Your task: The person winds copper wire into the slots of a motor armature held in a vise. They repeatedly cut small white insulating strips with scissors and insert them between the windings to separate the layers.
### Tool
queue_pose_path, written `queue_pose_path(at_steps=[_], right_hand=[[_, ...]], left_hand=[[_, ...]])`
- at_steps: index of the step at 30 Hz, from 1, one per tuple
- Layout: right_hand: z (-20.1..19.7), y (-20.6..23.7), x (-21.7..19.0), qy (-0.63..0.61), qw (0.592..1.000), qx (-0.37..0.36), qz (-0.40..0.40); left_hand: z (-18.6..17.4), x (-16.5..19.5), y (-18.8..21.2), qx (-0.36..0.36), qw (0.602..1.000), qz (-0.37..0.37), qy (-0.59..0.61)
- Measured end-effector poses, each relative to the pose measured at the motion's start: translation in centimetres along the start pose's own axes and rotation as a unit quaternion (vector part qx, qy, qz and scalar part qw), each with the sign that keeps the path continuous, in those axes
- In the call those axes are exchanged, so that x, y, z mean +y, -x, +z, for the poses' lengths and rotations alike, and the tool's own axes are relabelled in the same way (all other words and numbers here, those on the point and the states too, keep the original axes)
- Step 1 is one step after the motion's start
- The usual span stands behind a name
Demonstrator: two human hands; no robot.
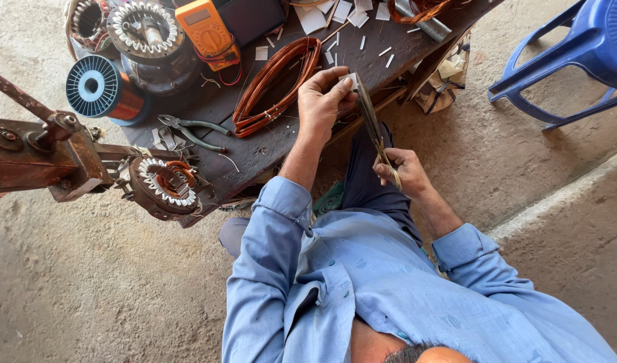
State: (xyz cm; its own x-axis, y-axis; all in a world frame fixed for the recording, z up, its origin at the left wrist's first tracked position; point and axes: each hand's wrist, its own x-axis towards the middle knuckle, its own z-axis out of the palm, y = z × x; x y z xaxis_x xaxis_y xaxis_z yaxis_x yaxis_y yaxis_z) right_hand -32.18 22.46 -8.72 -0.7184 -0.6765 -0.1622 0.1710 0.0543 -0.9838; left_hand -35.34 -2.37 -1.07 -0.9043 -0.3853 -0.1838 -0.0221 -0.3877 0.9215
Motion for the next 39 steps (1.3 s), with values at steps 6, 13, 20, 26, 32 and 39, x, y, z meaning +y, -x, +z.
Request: queue_pose_path(at_steps=[6, 13, 20, 26, 32, 39], right_hand=[[1.1, -0.2, -0.5, 0.032, 0.999, 0.024, -0.021], [1.8, -0.4, -0.8, 0.026, 0.998, 0.04, -0.04], [2.2, -0.4, -0.6, -0.005, 0.998, 0.063, -0.016], [2.1, -0.4, -0.5, 0.057, 0.995, 0.08, -0.029], [2.1, -0.5, -0.1, 0.039, 0.996, 0.081, -0.015], [2.8, -0.4, -0.5, 0.006, 0.995, 0.094, 0.009]], left_hand=[[0.6, -0.2, 0.5, 0.029, 0.999, 0.02, -0.023], [1.4, 0.0, 1.2, 0.048, 0.997, 0.049, -0.032], [1.5, 0.3, 0.9, 0.037, 0.997, 0.064, -0.035], [1.6, 0.1, 1.0, 0.039, 0.997, 0.063, -0.031], [1.5, 0.1, 0.9, 0.037, 0.997, 0.061, -0.022], [1.5, -0.2, 0.7, 0.033, 0.997, 0.065, -0.013]])
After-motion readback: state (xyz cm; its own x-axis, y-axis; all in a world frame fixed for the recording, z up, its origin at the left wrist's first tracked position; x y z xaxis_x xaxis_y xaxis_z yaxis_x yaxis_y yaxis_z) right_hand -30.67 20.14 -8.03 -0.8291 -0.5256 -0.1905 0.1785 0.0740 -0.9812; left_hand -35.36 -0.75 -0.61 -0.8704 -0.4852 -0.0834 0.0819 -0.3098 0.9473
